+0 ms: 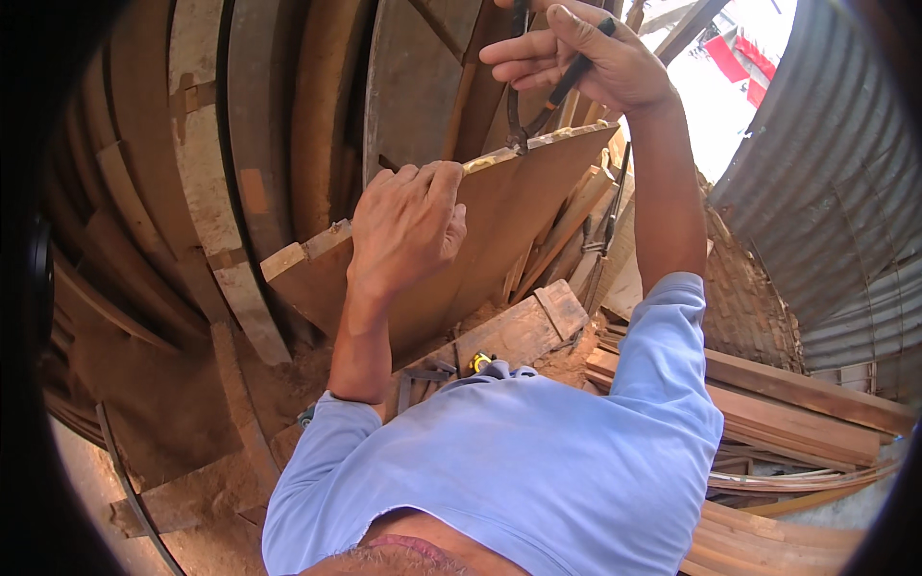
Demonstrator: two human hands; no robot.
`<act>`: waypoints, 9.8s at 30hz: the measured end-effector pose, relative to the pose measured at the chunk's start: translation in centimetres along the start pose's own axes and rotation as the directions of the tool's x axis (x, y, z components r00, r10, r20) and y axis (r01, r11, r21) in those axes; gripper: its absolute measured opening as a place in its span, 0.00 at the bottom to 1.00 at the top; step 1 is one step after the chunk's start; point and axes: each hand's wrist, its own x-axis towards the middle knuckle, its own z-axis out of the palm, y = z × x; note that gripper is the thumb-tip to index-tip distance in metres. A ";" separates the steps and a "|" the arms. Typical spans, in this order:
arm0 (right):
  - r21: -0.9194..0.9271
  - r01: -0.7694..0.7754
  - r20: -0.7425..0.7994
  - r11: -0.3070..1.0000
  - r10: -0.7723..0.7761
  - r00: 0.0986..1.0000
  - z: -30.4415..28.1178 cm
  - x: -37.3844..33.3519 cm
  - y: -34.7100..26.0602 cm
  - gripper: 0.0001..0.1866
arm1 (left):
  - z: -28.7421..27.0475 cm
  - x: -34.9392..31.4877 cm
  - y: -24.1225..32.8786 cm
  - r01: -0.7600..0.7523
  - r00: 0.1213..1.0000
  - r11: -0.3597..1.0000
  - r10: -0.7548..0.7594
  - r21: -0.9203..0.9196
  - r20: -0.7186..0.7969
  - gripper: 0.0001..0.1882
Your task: The person uses a pair of pliers to remove small staples from the edge of a curved wood panel, then picks up and moves the panel among other wooden boards.
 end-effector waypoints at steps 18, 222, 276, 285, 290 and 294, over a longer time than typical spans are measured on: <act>-0.050 0.164 -0.123 0.985 -0.169 0.978 -1.7 3.4 2.7 0.29 | 0.2 0.1 1.9 0.062 0.998 0.997 -0.062 0.053 -0.020 0.16; 0.545 -0.139 0.487 0.827 -0.177 0.855 13.6 10.7 -0.4 0.27 | -7.3 -8.2 -0.1 0.385 0.866 0.884 -0.445 -0.266 -0.227 0.10; 0.062 -0.032 0.354 0.998 0.009 0.935 24.2 14.9 0.2 0.16 | -5.4 -9.3 1.7 0.427 0.534 0.730 -0.680 -0.533 -0.502 0.19; 0.455 -0.151 0.530 0.877 -0.131 0.838 18.5 10.5 -1.4 0.21 | -5.1 -9.4 2.3 0.327 0.511 0.747 -0.655 -0.579 -0.557 0.17; 0.486 -0.076 0.564 0.871 -0.245 0.789 17.2 9.7 -1.1 0.26 | -4.6 -9.7 1.2 0.291 0.508 0.753 -0.644 -0.590 -0.572 0.17; 0.508 -0.113 0.573 0.854 -0.237 0.785 16.3 10.2 -1.0 0.28 | -4.8 -9.5 0.9 0.338 0.518 0.714 -0.685 -0.613 -0.512 0.19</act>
